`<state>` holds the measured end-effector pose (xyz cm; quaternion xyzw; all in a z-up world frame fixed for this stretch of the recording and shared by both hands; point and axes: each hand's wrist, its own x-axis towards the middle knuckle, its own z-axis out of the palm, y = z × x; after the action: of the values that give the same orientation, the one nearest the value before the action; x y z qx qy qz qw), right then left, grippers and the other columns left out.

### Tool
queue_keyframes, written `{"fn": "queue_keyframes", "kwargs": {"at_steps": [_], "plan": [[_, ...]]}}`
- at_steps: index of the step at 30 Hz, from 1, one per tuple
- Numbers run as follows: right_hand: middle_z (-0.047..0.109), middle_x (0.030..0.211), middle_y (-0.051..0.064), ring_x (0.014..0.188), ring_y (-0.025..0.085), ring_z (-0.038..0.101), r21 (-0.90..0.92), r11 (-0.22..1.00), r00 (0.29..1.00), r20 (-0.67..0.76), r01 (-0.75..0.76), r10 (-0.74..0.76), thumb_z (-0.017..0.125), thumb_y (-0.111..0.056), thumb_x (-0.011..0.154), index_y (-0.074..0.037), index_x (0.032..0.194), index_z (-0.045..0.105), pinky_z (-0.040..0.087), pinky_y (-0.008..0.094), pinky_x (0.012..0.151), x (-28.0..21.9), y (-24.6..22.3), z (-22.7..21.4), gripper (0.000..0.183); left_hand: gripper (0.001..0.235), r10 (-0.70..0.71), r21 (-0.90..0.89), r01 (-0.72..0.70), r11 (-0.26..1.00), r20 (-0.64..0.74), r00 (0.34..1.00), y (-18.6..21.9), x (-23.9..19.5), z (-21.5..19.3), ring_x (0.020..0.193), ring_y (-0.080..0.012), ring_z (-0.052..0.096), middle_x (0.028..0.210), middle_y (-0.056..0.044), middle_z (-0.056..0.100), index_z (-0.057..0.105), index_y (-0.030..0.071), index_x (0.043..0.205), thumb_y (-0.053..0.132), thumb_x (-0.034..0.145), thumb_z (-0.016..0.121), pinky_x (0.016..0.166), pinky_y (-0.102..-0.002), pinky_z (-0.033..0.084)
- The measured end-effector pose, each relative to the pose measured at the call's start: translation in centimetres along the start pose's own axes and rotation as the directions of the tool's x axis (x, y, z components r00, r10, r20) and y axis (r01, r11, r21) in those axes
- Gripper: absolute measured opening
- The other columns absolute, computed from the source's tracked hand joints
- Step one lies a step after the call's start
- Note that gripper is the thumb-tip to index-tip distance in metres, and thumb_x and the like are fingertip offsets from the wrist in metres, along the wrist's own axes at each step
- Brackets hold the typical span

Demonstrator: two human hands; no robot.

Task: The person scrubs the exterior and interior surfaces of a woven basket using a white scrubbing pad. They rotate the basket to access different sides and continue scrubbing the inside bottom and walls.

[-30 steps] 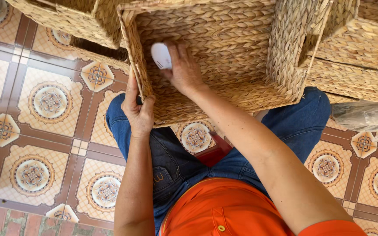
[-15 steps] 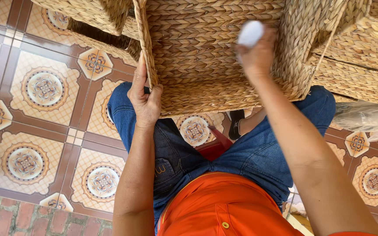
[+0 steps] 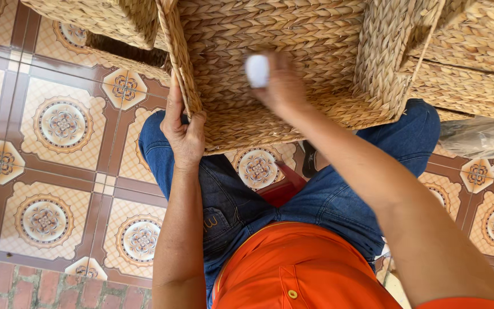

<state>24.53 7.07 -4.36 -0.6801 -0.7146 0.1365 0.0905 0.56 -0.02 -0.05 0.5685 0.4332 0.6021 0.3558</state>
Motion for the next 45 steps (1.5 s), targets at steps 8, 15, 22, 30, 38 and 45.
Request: {"fn": "queue_keyframes", "kwargs": {"at_steps": [8,15,22,30,38,45], "plan": [[0.045,0.134,0.03,0.103,0.045,0.065,0.085,0.909,0.906,-0.079,-0.409,0.415,0.088,-0.021,0.083,0.001,0.145,0.028,0.063,0.04,0.08,-2.8,13.3,-6.5,0.089,0.082,0.044,0.052,-0.045,0.998,0.024,0.999,0.5,-0.1,-0.1,0.145,-0.0161,0.05,0.162,-0.008,0.051,0.043,0.007,0.16,-0.02,0.083,0.05,0.124,-0.028,0.037],[0.042,0.135,0.027,0.1,0.037,0.068,0.118,0.962,0.968,-0.018,-0.245,0.249,0.086,-0.014,0.077,-0.004,0.143,0.03,0.066,0.035,0.071,-1.4,4.3,-0.5,0.087,0.084,0.05,-0.067,-0.048,0.997,0.026,0.998,0.4,-0.2,0.7,0.149,-0.017,0.046,0.161,-0.008,0.047,0.042,0.009,0.163,-0.021,0.085,0.048,0.124,-0.028,0.035],[0.046,0.131,0.026,0.104,0.039,0.066,-0.017,0.975,0.974,-0.053,-0.22,0.219,0.085,-0.014,0.079,-0.005,0.146,0.031,0.066,0.037,0.065,-2.9,8.5,-4.3,0.086,0.081,-0.028,-0.099,0.03,0.995,0.025,0.999,0.5,-0.6,0.4,0.132,-0.0117,0.06,0.16,-0.007,0.054,0.036,0.011,0.163,-0.018,0.089,0.048,0.107,-0.024,0.05],[0.043,0.138,0.028,0.098,0.039,0.068,0.048,0.913,0.908,-0.09,-0.406,0.409,0.089,-0.018,0.077,-0.008,0.14,0.035,0.067,0.034,0.061,-2.3,10.9,-4.9,0.084,0.081,0.04,-0.028,-0.039,0.999,0.028,0.999,0.5,0.0,0.9,0.127,-0.0087,0.058,0.154,-0.006,0.055,0.038,0.008,0.161,-0.02,0.086,0.048,0.106,-0.021,0.046],[0.049,0.129,0.021,0.115,0.044,0.059,-0.024,1.0,1.0,-0.006,-0.014,0.014,0.088,-0.014,0.073,-0.012,0.141,0.039,0.065,0.035,0.067,-2.0,0.7,-0.6,0.084,0.082,-0.018,-0.078,0.02,0.997,0.023,1.0,1.0,-0.5,0.7,0.127,-0.0094,0.059,0.158,-0.007,0.053,0.035,0.008,0.165,-0.02,0.089,0.046,0.102,-0.02,0.049],[0.054,0.131,0.023,0.095,0.036,0.07,0.052,0.918,0.91,-0.121,-0.394,0.398,0.089,-0.029,0.08,-0.009,0.146,0.035,0.065,0.039,0.063,-1.9,12.7,-5.3,0.088,0.087,-0.064,-0.084,0.066,0.994,0.023,0.998,1.0,-0.6,0.9,0.12,-0.009,0.059,0.156,-0.008,0.057,0.036,0.008,0.165,-0.02,0.084,0.044,0.098,-0.02,0.048]]}}
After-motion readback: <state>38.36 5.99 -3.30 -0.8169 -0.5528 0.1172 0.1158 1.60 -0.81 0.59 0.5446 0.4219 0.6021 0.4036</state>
